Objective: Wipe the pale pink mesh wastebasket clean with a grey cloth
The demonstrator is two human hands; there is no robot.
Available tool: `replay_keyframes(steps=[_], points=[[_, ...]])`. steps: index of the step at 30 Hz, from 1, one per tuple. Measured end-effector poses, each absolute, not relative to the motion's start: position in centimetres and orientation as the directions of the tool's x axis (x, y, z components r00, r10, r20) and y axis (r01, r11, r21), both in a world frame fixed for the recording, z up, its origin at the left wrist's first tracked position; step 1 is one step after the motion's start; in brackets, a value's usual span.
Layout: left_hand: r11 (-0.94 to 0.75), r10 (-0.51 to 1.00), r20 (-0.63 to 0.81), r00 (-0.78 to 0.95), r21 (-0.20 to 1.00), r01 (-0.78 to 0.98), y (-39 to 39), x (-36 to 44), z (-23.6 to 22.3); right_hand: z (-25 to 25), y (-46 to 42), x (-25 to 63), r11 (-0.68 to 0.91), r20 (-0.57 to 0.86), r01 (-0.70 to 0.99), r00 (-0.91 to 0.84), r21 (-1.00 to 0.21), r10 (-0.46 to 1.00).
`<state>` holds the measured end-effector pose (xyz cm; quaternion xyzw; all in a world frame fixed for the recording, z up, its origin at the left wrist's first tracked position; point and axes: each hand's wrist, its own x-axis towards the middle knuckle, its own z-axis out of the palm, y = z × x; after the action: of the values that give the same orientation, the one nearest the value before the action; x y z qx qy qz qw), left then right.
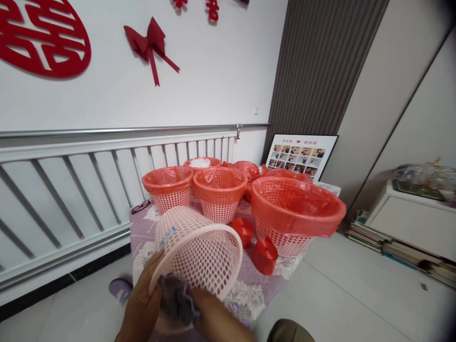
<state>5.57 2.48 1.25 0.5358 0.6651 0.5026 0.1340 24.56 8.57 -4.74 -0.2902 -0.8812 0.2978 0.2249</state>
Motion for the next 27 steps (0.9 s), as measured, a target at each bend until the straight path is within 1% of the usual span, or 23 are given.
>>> replay_keyframes(steps=[1, 2, 4, 7, 9, 12, 15, 19, 23, 27], points=[[-0.082, 0.853, 0.356, -0.383, 0.814, 0.575, 2.6, 5.5, 1.5, -3.8, 9.6, 24.7, 0.633, 0.211, 0.376, -0.724, -0.677, 0.657], [-0.095, 0.857, 0.361, -0.368, 0.812, 0.576, 2.9, 5.4, 1.7, -2.9, 10.9, 24.7, 0.626, 0.213, 0.401, -0.704, -0.669, 0.677], [-0.126, 0.865, 0.375, -0.333, 0.805, 0.579, 3.4, 5.3, 2.1, -1.0, 14.2, 24.0, 0.648, 0.264, 0.514, -0.631, -0.562, 0.730], [-0.140, 0.881, 0.366, -0.301, 0.808, 0.572, 4.2, 5.0, 2.2, 1.0, 19.7, 21.8, 0.649, 0.303, 0.570, -0.587, -0.504, 0.751], [-0.127, 0.891, 0.346, -0.295, 0.813, 0.569, 4.4, 4.9, 2.2, 1.4, 22.7, 20.4, 0.624, 0.295, 0.599, -0.560, -0.502, 0.774], [-0.108, 0.903, 0.329, -0.278, 0.798, 0.593, 4.5, 4.9, 2.3, 0.6, 24.8, 19.2, 0.589, 0.256, 0.646, -0.539, -0.486, 0.802], [-0.153, 0.906, 0.365, -0.214, 0.753, 0.639, 4.7, 5.1, 2.6, -1.6, 24.5, 19.0, 0.562, 0.202, 0.698, -0.532, -0.444, 0.822], [-0.197, 0.901, 0.404, -0.159, 0.706, 0.680, 5.3, 5.5, 2.8, -4.3, 22.9, 19.1, 0.532, 0.105, 0.771, -0.532, -0.349, 0.840], [-0.216, 0.888, 0.430, -0.162, 0.702, 0.679, 5.7, 5.5, 2.5, -5.6, 20.6, 19.6, 0.518, 0.013, 0.813, -0.534, -0.265, 0.845], [-0.256, 0.876, 0.458, -0.153, 0.709, 0.657, 5.9, 5.3, 2.0, -5.9, 16.7, 21.0, 0.526, -0.037, 0.814, -0.550, -0.247, 0.834]])
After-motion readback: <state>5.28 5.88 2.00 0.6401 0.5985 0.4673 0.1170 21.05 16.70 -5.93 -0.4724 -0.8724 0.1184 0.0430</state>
